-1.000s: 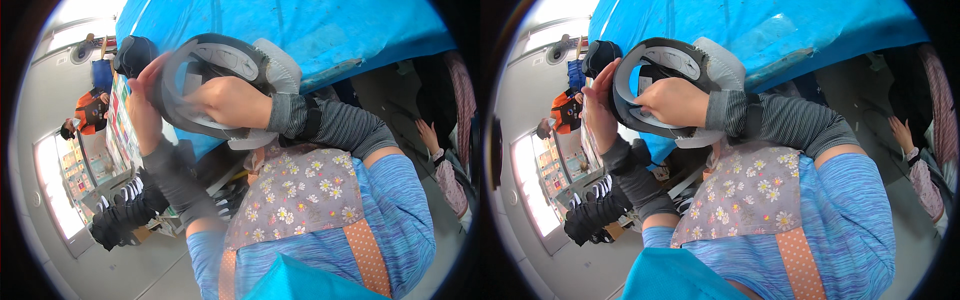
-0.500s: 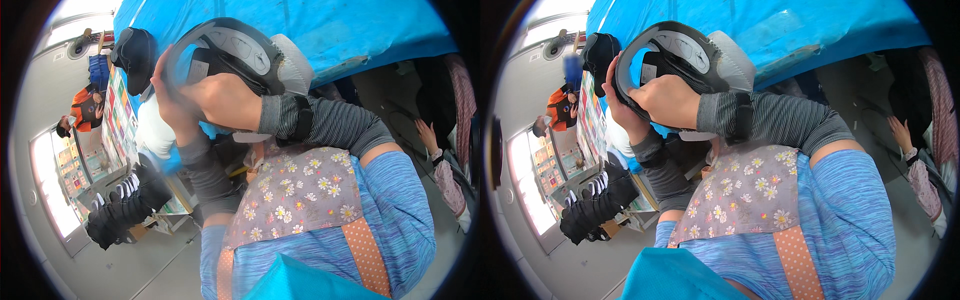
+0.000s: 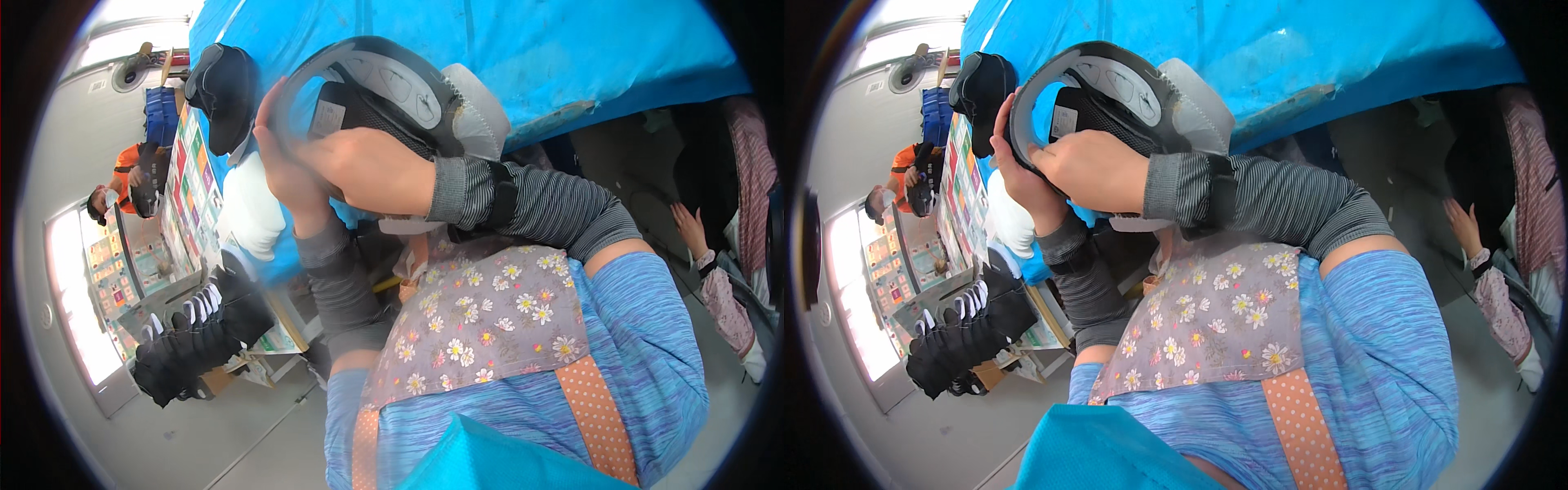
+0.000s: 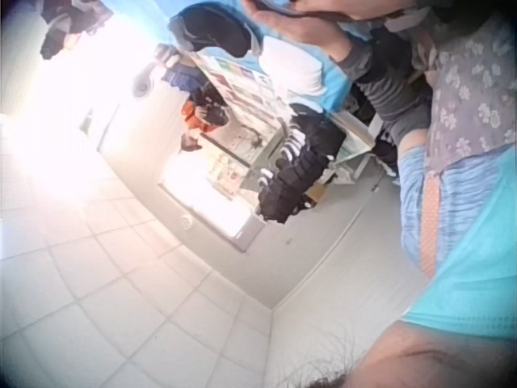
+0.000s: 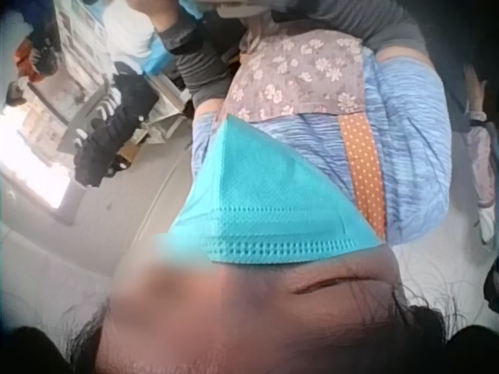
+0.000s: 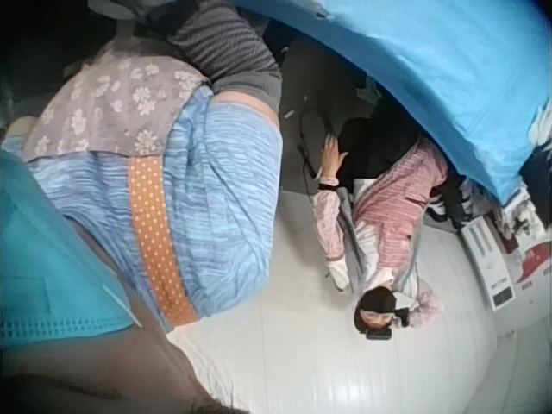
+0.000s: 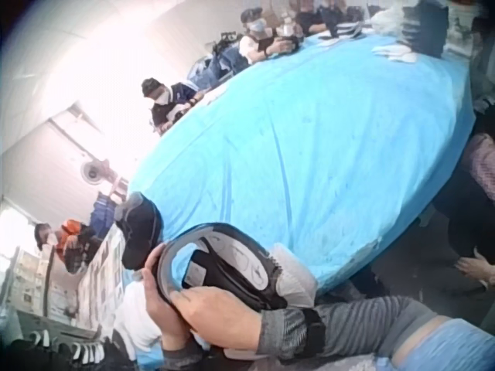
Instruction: The person places a white foam insert into the heel and sole area of a black shoe upper, pressing it down with their hands to secure it. They repeat this process with another shoe upper and insert.
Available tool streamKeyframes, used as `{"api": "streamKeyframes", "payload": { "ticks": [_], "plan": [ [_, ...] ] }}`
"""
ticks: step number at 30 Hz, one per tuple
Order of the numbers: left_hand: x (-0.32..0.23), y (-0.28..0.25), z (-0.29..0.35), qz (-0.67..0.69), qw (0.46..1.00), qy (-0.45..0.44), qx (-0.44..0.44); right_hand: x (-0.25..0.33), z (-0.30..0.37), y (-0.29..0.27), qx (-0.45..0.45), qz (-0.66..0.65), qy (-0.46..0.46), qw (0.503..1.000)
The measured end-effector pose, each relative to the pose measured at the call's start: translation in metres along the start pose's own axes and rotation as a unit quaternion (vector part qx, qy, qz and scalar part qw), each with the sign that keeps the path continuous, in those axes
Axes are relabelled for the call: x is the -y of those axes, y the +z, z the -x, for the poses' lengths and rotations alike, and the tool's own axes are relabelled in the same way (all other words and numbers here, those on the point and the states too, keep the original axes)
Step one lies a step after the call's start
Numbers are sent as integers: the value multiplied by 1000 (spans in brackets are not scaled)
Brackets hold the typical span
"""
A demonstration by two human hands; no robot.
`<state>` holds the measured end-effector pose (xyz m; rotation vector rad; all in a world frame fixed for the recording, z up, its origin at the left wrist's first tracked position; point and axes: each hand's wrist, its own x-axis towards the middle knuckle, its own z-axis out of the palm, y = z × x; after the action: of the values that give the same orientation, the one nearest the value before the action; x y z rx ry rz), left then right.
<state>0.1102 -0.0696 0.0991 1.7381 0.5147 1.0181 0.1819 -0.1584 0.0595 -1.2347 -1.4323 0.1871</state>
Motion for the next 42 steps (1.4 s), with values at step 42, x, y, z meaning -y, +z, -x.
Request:
{"api": "streamKeyframes", "payload": {
  "ticks": [42],
  "plan": [
    [-20,-55,-7,-346,930,66,-102,-5,-88,-64,97,300,-69,946]
  ]
}}
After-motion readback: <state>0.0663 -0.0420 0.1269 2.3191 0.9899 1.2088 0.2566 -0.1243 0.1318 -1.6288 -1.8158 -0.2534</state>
